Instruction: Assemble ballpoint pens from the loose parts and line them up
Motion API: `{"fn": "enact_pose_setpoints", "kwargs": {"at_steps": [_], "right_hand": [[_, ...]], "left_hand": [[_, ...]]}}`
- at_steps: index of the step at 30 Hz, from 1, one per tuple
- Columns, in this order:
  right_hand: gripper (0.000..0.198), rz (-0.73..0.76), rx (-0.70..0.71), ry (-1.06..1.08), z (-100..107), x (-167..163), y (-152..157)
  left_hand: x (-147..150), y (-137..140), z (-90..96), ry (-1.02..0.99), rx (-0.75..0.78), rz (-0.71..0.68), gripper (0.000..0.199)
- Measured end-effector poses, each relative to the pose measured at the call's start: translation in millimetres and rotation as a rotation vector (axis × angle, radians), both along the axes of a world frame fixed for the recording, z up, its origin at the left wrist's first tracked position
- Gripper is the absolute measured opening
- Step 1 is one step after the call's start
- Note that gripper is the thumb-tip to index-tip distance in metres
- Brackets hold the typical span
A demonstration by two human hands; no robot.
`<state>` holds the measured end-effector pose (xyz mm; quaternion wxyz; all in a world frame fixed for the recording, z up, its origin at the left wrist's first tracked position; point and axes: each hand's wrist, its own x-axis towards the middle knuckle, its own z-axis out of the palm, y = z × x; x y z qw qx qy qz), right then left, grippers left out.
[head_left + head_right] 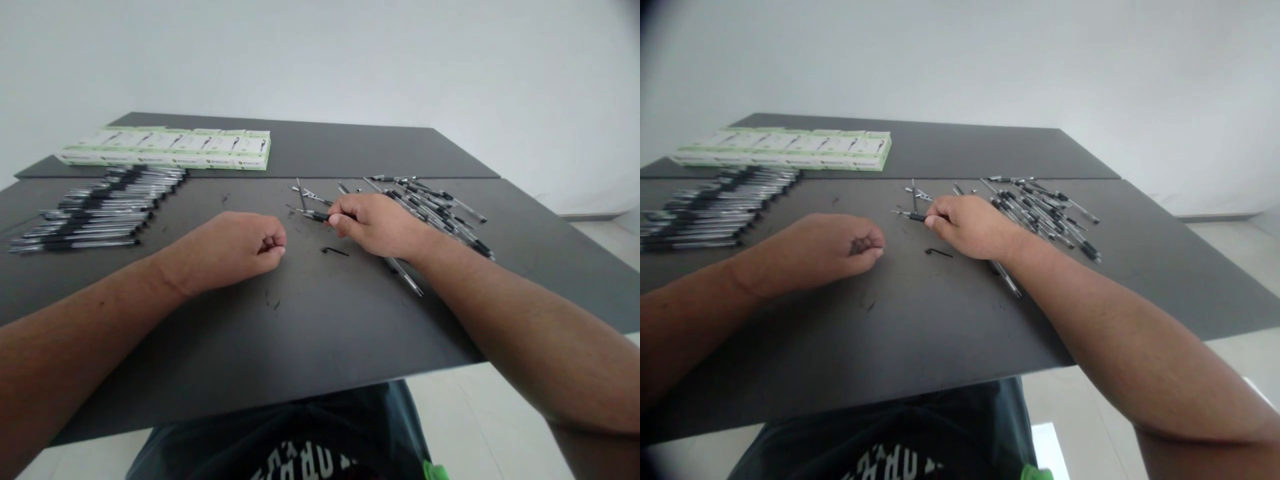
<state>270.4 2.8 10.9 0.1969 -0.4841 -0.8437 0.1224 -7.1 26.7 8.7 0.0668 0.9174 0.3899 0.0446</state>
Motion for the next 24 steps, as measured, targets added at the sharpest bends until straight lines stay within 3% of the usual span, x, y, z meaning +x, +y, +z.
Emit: {"fn": "enact_pose_setpoints", "kwargs": {"at_steps": [5,24], "right_hand": [[0.033,0.042,0.004,-0.101,0.8,-1.8,-5.0],[0.027,0.174,0.007,-0.214,3.0,-8.5,-12.0]], "left_hand": [[-7.8,5.5,1.1,-0.117,0.028,0.081,0.029],[2.3,-3.6,-4.7,-0.171,0.109,-0.056,0.02]]}}
